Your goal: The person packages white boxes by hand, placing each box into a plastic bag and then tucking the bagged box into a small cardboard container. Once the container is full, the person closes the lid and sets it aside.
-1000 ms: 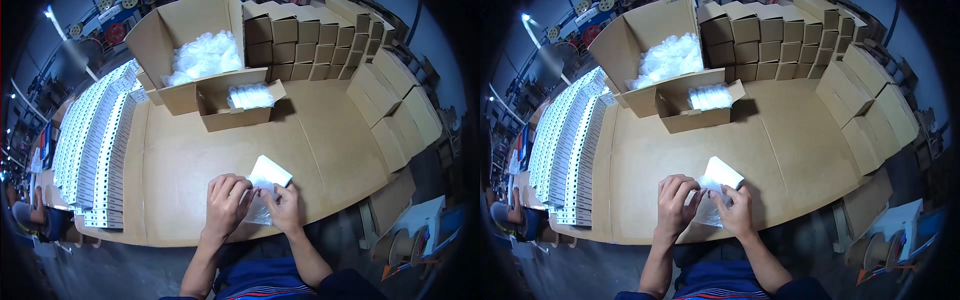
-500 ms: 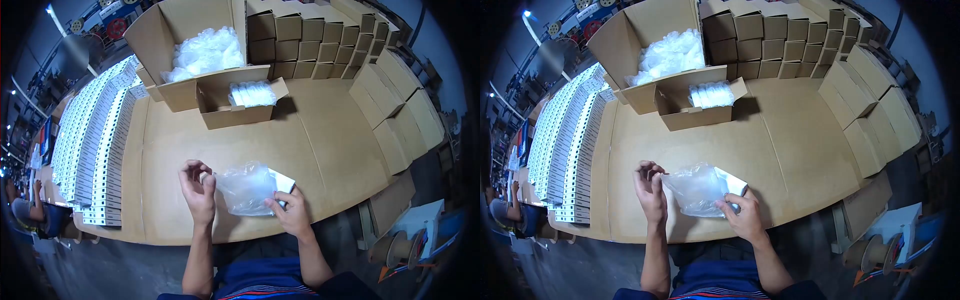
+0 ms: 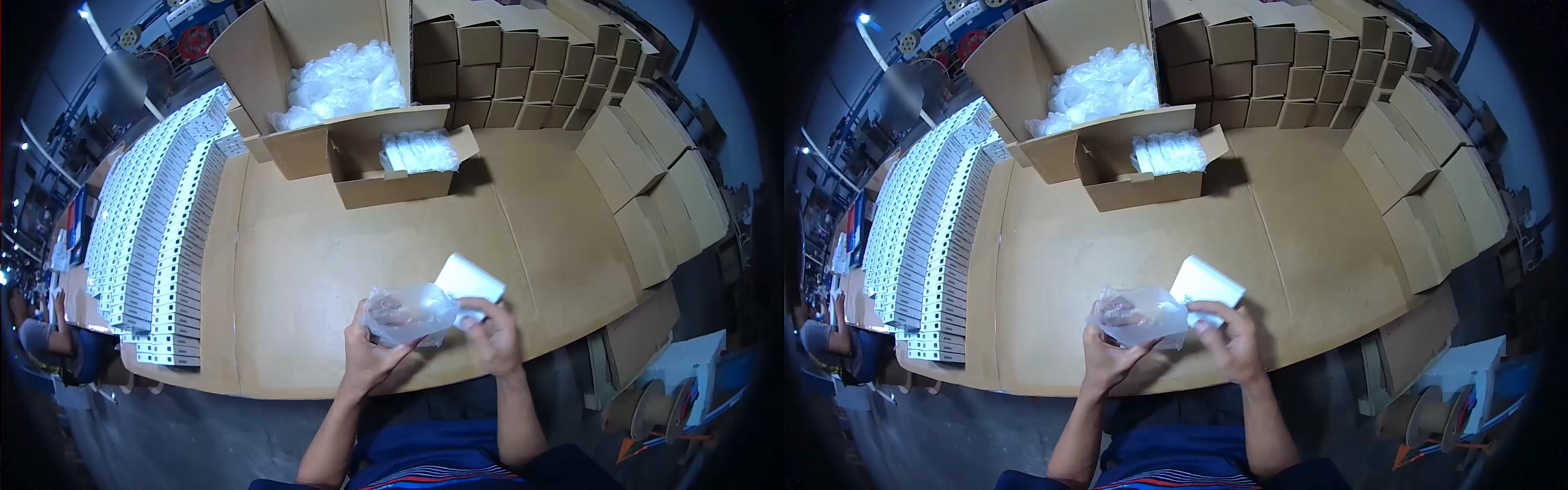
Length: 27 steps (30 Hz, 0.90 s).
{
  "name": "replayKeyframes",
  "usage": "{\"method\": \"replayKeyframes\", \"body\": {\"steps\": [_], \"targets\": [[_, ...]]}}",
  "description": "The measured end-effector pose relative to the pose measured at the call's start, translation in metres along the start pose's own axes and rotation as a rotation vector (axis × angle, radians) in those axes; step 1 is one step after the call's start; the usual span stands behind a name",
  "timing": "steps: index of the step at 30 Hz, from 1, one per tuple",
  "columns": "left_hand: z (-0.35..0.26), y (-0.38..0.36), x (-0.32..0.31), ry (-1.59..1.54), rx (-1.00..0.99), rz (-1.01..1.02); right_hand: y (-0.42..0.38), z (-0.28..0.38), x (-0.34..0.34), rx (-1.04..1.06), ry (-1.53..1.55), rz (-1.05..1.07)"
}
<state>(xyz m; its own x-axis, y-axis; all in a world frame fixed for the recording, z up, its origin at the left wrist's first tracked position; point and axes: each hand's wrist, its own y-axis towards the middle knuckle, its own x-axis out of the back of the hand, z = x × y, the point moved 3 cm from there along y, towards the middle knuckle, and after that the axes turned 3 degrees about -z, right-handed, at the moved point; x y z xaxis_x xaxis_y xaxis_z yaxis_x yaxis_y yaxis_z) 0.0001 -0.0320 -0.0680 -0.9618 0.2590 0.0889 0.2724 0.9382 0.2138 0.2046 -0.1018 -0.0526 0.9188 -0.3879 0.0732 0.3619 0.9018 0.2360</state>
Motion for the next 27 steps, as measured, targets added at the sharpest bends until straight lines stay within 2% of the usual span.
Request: {"method": "replayKeyframes", "body": {"steps": [1,3,5,11,14,17,18,27], "targets": [[0.000,-0.002,0.000,-0.013,0.014,0.000,0.005,0.005,0.007,-0.034,0.062,0.002],[0.000,-0.004,-0.001,-0.042,0.039,0.002,0.010,-0.002,0.017,0.007,0.169,-0.144],[0.003,-0.006,-0.001,0.006,0.023,0.007,0.027,0.030,0.014,0.232,0.283,-0.207],[0.005,-0.013,-0.007,0.021,0.035,0.022,0.060,0.072,-0.001,0.446,0.270,0.015],[0.003,-0.016,-0.008,0.030,0.058,0.037,0.068,0.073,-0.019,0.434,0.348,0.184],[0.004,-0.016,-0.008,0.047,0.082,0.052,0.074,0.063,-0.023,0.405,0.245,0.310],[0.006,-0.016,-0.008,0.049,0.089,0.052,0.073,0.060,-0.025,0.348,0.290,0.300],[0.010,-0.017,-0.008,0.073,0.114,-0.020,0.078,0.051,-0.016,0.294,0.067,0.279]]}}
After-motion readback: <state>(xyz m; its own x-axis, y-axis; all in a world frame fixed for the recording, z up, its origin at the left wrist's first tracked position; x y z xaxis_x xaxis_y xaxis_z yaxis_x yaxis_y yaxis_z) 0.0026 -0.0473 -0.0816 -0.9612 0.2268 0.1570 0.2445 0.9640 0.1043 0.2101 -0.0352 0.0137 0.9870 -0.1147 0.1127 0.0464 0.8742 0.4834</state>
